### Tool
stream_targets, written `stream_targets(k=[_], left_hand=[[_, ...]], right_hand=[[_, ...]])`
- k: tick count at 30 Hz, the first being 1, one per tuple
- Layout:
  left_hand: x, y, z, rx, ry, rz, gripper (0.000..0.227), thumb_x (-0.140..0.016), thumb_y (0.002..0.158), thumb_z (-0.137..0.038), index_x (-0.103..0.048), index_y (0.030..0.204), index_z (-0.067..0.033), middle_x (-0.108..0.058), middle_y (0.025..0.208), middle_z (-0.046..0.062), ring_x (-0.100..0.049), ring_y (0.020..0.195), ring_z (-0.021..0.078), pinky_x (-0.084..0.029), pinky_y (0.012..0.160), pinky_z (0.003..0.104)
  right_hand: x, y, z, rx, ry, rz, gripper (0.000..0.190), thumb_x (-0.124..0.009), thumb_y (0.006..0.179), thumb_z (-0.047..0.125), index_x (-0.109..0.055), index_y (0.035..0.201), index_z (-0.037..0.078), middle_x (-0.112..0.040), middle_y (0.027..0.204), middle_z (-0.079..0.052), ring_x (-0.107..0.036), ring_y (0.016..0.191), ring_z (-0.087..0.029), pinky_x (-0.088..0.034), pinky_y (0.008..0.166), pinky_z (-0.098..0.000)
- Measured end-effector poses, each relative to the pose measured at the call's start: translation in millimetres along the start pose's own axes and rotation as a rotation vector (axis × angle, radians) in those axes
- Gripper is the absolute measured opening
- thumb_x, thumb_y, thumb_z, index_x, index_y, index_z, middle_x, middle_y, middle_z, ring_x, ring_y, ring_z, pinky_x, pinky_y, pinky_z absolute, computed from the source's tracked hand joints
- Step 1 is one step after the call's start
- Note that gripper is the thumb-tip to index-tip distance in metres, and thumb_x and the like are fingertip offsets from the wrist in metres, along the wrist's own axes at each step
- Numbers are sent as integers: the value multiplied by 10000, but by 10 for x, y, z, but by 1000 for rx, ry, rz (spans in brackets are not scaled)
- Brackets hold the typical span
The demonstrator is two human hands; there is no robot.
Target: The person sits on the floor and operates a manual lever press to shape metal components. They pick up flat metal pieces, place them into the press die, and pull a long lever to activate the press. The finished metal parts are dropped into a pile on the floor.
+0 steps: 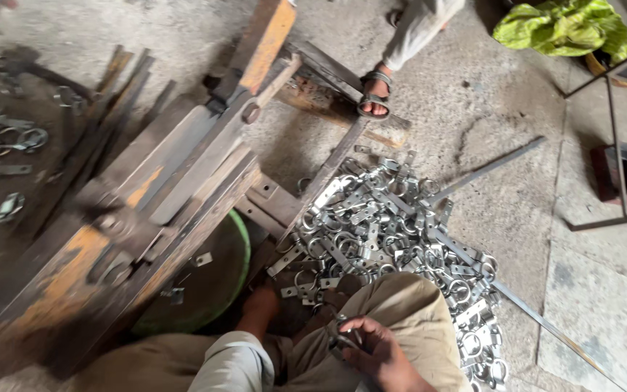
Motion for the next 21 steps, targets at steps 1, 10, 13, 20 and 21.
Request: stream_targets(k=[1, 10, 13, 20, 21], left_hand=[[-8, 18, -34, -53, 28, -49, 524, -580, 979, -252, -411, 1469, -171, -642, 1241, 170, -666, 1108, 374, -570, 888, 534], [57, 26, -190, -330, -154, -184, 743, -758, 835, -212, -344, 1436, -72, -718, 1013, 214, -712, 901, 383, -574, 775, 494], [95, -168, -406, -421, -884, -46, 591, -765, 825, -119, -441, 1318, -91, -684, 1000, 188, -675, 855, 340, -549, 731, 457], [764, -1430, -770, -394, -1701, 362, 470, -566, 949, -129, -467, 1408, -139, -633, 1065, 85, -622, 943, 183, -488, 814, 353], [862, -1579, -798, -417, -1724, 352, 464, -553, 961, -143, -466, 1417, -134, -628, 1129, 62, -615, 999, 170, -475, 845, 343]], right_hand=[[6, 57, -45, -31, -11, -17, 360, -748, 889, -44, -601, 1207, 40, -631, 908, 7, -575, 747, -87, -474, 662, -255], [-275, 636, 246, 9, -550, -59, 471, -741, 858, 4, -601, 1300, 89, -648, 926, -51, -621, 819, -164, -529, 752, -316], [-372, 765, 504, 89, -821, -161, 509, -690, 834, 27, -583, 1322, 121, -706, 970, -138, -700, 875, -299, -561, 776, -389], [-832, 775, 892, 327, -978, -150, 500, -635, 896, 46, -561, 1383, 133, -703, 1140, -219, -733, 936, -410, -604, 784, -451], [-949, 747, 905, 365, -1003, -95, 572, -665, 854, 52, -514, 1402, 120, -689, 1150, -234, -721, 931, -424, -597, 774, -467]])
Point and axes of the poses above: each hand's wrist, its own y-axis towards the middle knuckle, its own x-axis out of the back of the hand, z = x × y, the point moved 8 cm from there along y, towards the middle knuckle
